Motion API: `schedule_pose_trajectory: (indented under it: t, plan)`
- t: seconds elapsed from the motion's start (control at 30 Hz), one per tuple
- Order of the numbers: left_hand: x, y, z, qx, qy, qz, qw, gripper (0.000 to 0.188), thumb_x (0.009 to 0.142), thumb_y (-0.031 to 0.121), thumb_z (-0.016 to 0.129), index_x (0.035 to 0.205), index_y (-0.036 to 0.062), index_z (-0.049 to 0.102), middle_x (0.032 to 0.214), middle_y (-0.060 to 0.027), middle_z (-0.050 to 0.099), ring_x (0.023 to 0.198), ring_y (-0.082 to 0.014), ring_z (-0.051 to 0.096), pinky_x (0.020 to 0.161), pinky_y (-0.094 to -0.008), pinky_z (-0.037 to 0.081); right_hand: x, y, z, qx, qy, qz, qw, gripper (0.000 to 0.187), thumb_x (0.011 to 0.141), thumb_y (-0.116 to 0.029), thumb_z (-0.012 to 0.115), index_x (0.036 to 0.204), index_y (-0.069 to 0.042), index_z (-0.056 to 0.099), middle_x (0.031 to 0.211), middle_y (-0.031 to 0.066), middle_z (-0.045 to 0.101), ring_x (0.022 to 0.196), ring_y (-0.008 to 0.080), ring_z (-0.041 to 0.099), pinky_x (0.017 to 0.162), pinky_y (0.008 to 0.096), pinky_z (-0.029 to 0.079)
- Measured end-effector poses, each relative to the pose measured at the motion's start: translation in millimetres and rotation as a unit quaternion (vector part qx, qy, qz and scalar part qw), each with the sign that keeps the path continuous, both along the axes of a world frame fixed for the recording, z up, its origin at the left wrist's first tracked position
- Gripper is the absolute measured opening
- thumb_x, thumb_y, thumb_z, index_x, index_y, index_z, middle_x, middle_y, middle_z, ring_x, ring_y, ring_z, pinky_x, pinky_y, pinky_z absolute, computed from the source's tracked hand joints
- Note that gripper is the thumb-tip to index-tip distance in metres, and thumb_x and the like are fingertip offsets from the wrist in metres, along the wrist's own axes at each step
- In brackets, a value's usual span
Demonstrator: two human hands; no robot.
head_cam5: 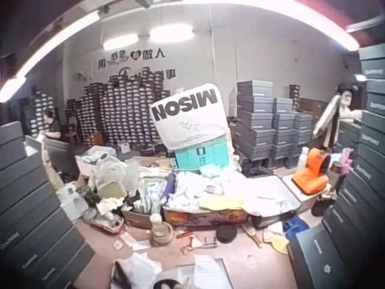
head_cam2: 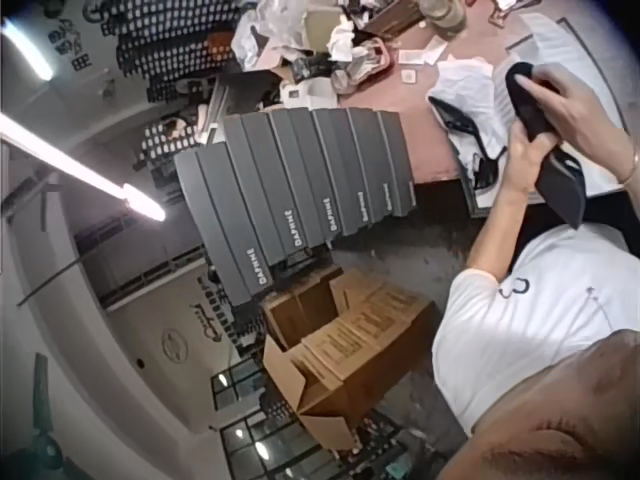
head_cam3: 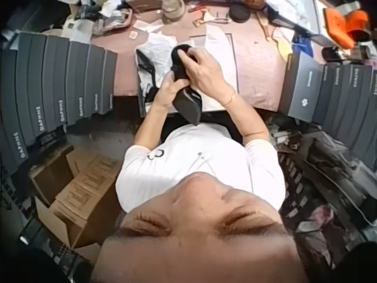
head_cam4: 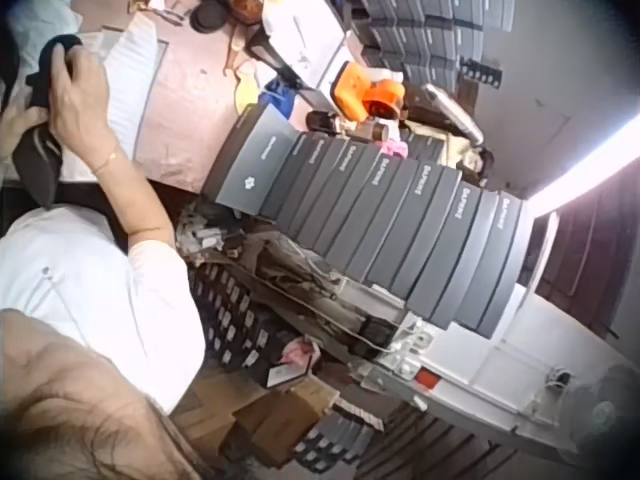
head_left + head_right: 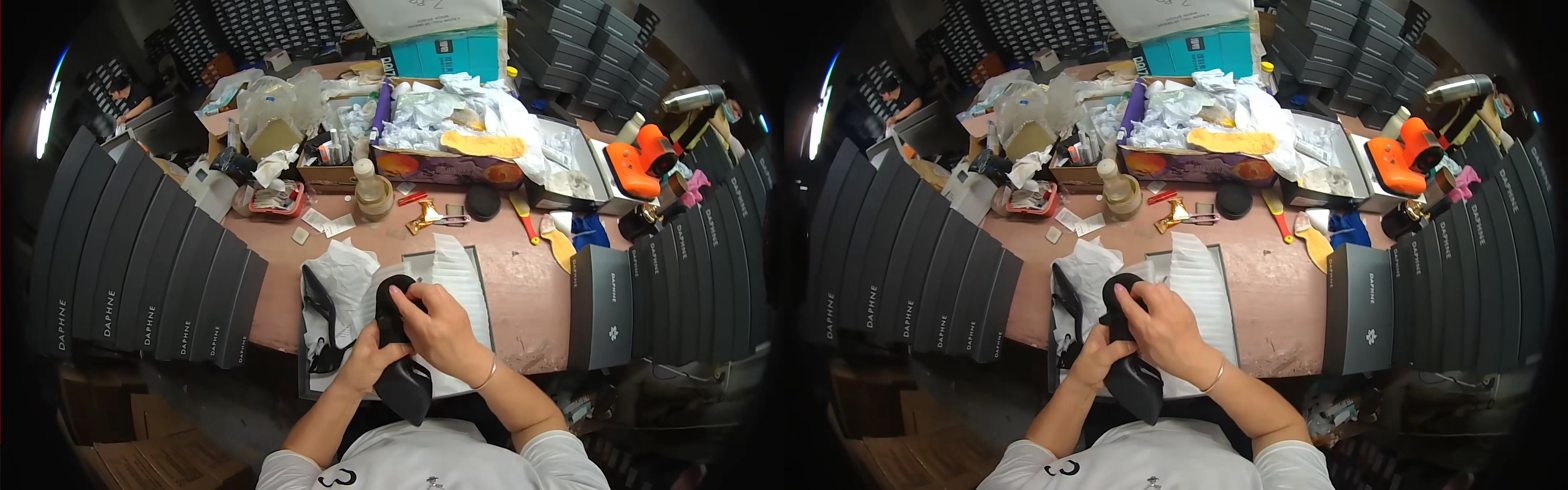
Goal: Inspecting high-heeled shoes and placing them into individual boxes with protective paper.
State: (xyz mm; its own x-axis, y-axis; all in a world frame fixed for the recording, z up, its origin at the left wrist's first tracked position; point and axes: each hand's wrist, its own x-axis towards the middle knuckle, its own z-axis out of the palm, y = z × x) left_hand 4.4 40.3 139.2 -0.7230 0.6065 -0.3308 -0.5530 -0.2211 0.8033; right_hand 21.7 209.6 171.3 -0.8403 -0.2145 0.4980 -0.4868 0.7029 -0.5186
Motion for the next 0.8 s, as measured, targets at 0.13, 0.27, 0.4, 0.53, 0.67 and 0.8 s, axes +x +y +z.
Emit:
schedule_pose_trajectory:
  t: [0.13,0.27,0.4,0.53,0.67,0.8]
  plan:
    - [22,-22,2,0.006,-0.012,0.061,0.998,0.033,0.079,0.000,0.059,0.112,-0.0008,0.054,0.096,-0.0052,0.061,0.082,-0.0118,0.060,0.074,-0.0246,0.050,45,-27,-32,-0.012,-0.001,-0.005,1.000,0.043,0.075,-0.005,0.064,0.117,-0.001,0.059,0.099,0.0126,0.056,0.086,0.0280,0.055,0.072,0.0364,0.047]
    - [31,-43,0,0.015,0.022,0.033,0.999,0.029,0.079,0.001,0.059,0.108,-0.0002,0.056,0.089,-0.0050,0.062,0.076,-0.0107,0.061,0.068,-0.0240,0.052,68,-18,-14,-0.061,0.000,0.068,0.996,0.048,0.070,0.003,0.067,0.117,-0.001,0.061,0.096,0.0123,0.057,0.080,0.0278,0.057,0.070,0.0353,0.049]
    - [41,-51,8,0.002,0.061,0.001,0.998,0.031,0.079,0.003,0.064,0.108,-0.0001,0.056,0.085,-0.0038,0.063,0.071,-0.0097,0.060,0.066,-0.0234,0.051,67,-19,8,-0.089,0.079,-0.003,0.993,0.048,0.069,0.004,0.067,0.116,-0.001,0.062,0.093,0.0118,0.058,0.076,0.0267,0.058,0.068,0.0350,0.048]
    - [53,-49,14,-0.008,0.100,0.018,0.995,0.031,0.079,0.001,0.064,0.109,-0.0001,0.054,0.095,-0.0041,0.061,0.084,-0.0091,0.060,0.074,-0.0244,0.052,87,-49,-11,-0.033,0.063,0.024,0.997,0.051,0.063,0.002,0.067,0.114,-0.002,0.062,0.093,0.0115,0.058,0.079,0.0264,0.058,0.068,0.0351,0.048]
    - [46,-74,18,-0.208,0.233,-0.028,0.950,0.034,0.078,0.003,0.065,0.109,-0.0021,0.053,0.094,-0.0051,0.062,0.083,-0.0117,0.061,0.073,-0.0274,0.051,102,-10,-10,-0.070,0.020,0.010,0.997,0.049,0.067,0.008,0.063,0.113,-0.009,0.065,0.095,0.0109,0.058,0.082,0.0258,0.058,0.070,0.0335,0.049]
    - [47,-72,34,-0.318,0.364,-0.151,0.863,0.041,0.071,0.010,0.069,0.105,-0.0072,0.052,0.081,-0.0196,0.063,0.074,-0.0267,0.065,0.068,-0.0344,0.051,85,-10,32,0.074,0.111,0.131,0.982,0.041,0.072,-0.006,0.063,0.113,-0.011,0.066,0.098,0.0055,0.055,0.086,0.0192,0.054,0.071,0.0313,0.043]
